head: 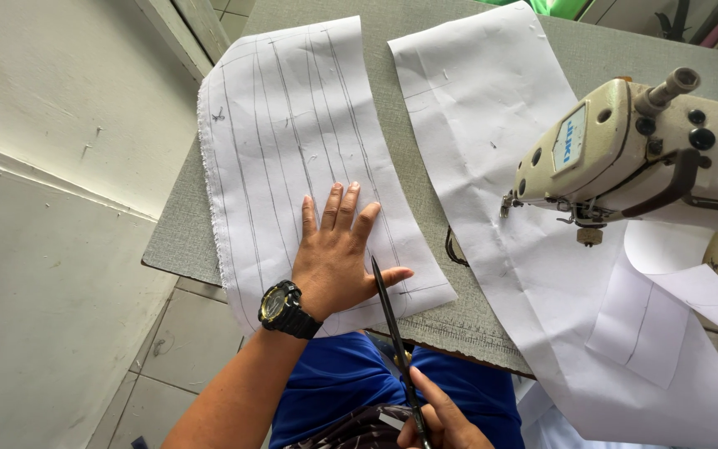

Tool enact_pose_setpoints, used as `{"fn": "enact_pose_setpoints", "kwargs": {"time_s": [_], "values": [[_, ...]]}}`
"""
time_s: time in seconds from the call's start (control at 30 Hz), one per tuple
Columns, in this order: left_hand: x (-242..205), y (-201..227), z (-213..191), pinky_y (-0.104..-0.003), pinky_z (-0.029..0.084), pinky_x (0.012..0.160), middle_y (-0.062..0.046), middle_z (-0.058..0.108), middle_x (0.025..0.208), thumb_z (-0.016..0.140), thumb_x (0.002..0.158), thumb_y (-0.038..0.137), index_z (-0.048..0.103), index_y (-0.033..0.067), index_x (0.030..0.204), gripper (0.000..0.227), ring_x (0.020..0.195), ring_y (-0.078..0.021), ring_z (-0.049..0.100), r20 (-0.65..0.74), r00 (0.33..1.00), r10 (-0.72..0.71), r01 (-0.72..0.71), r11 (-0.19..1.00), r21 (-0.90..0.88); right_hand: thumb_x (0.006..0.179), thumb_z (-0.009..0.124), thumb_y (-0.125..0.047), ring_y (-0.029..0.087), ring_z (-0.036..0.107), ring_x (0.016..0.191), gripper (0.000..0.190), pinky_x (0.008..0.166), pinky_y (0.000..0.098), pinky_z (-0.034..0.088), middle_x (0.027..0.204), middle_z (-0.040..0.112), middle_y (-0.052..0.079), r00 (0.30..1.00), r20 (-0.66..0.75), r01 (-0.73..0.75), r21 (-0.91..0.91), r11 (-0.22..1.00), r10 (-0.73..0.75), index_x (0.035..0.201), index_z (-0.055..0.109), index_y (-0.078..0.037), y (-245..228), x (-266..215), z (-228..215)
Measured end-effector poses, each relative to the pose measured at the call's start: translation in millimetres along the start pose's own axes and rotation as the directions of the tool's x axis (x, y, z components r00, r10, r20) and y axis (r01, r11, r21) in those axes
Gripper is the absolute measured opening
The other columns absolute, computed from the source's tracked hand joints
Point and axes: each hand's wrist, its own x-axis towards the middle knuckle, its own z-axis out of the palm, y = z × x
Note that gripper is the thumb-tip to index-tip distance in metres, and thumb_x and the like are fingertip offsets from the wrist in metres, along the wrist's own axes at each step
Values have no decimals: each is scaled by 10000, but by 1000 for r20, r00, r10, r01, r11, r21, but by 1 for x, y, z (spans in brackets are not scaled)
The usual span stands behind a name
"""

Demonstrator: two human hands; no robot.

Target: Cutting fabric along marked pattern lines using scissors at a sewing workstation.

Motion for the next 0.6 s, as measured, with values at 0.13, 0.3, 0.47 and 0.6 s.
{"fn": "enact_pose_setpoints", "kwargs": {"time_s": [0.13, 0.3, 0.47, 0.6], "values": [[1, 1, -1, -699, -45, 1137, -276, 219, 1554, 350, 758, 934, 308, 99, 1449, 1084, 1476, -441, 70, 2, 1000, 4, -4, 1000, 11, 974, 577, -252, 225, 804, 762, 648, 705, 293, 589, 892, 820, 242, 998, -48, 43, 206, 978, -34, 1548, 299, -139, 52, -2, -7], [0, 0, 0, -704, -30, 1138, -273, 233, 1547, 360, 766, 924, 309, 105, 1443, 1064, 1471, -450, 96, -30, 999, 16, -15, 1000, 10, 971, 663, -212, 240, 826, 806, 692, 699, 309, 611, 901, 815, 237, 985, -25, 171, 162, 972, -169, 1545, 290, -111, 49, -9, -14], [-1, 1, -1, -711, -15, 1134, -271, 241, 1544, 364, 766, 921, 315, 113, 1438, 1053, 1470, -454, 106, -36, 999, 14, -14, 1000, -2, 862, 767, -56, 181, 842, 727, 759, 681, 255, 613, 849, 851, 205, 986, -148, 94, 134, 987, -74, 1520, 395, -128, 34, -14, -5], [-1, 0, 1, -708, -42, 1128, -266, 213, 1558, 333, 771, 924, 302, 111, 1448, 1058, 1477, -438, 61, -15, 1000, 5, -5, 1000, 2, 854, 749, -22, 163, 805, 680, 746, 658, 256, 620, 808, 831, 198, 980, -193, 77, 156, 985, -46, 1512, 403, -87, 31, -14, -1]]}}
